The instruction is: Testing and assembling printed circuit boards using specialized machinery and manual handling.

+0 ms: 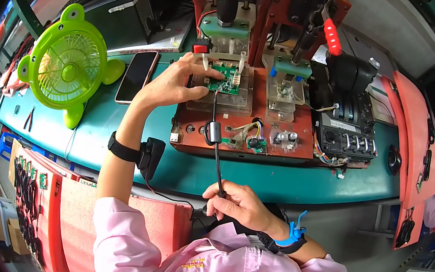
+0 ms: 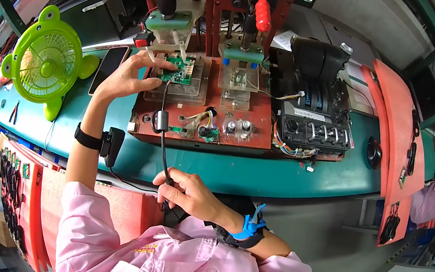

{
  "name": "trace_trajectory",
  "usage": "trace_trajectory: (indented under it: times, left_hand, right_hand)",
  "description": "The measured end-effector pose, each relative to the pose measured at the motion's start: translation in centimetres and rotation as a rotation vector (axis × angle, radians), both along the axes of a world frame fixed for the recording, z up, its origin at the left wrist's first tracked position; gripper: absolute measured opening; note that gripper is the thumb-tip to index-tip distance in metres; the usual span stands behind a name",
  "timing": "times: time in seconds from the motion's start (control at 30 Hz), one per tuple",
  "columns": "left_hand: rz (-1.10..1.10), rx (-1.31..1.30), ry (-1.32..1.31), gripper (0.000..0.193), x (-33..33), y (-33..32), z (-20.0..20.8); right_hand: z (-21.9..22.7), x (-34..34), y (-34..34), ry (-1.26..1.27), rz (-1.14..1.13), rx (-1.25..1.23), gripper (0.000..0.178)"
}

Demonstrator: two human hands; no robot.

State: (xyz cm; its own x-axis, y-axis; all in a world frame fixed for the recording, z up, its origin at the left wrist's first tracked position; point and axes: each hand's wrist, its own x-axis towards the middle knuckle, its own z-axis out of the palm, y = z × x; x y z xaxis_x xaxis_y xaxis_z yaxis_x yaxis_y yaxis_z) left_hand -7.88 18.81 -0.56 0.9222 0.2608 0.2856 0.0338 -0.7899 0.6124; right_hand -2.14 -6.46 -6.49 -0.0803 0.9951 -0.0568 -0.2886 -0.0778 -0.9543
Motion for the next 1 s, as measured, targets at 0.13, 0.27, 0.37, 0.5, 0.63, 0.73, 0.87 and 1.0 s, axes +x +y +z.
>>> trace_trajectory:
  times: [0.13, 0.27, 0.37, 0.5, 0.63, 0.73, 0.87, 1.0]
  left_hand:
    - [-0.022, 0.076, 0.057, 0.039, -0.1, 0.2, 0.2]
    - [-0.04, 0.129, 0.023, 0.034, -0.5, -0.4, 0.6]
    - [-0.019, 0.204, 0.103, 0.029, -1.7, 0.0, 2.4]
    - [0.061, -0.076, -0.528, 0.018, -2.9, 0.8, 12.0]
    - [0.252, 0.098, -0.617, 0.023, 2.1, 4.0, 21.0]
    - [0.038, -0.347, -0.328, 0.031, 6.7, 0.4, 23.8]
    - [0.148, 0.249, -0.922, 0.03, 4.3, -6.3, 21.2]
    - [0.11, 0.071, -1.273, 0.025, 4.5, -12.0, 11.9]
  right_hand:
    - [-0.7, -0.3, 0.2, -0.037, -0.026, 0.099, 0.027]
    - [-1.0, 0.6, 0.6, -0.226, 0.003, 0.227, 0.029]
    - [-3.7, 1.3, 1.0, -0.23, 0.017, 0.155, 0.03]
    - [-4.9, 1.7, 0.9, -0.203, 0.074, 0.1, 0.03]
    - [-4.4, 1.5, 0.8, -0.138, 0.143, 0.142, 0.03]
    - [-4.6, 1.8, 0.6, -0.029, 0.118, 0.128, 0.031]
    - [-5.2, 1.3, -0.3, 0.147, 0.132, 0.063, 0.032]
    - [-5.3, 2.5, 0.5, 0.127, 0.114, 0.048, 0.032]
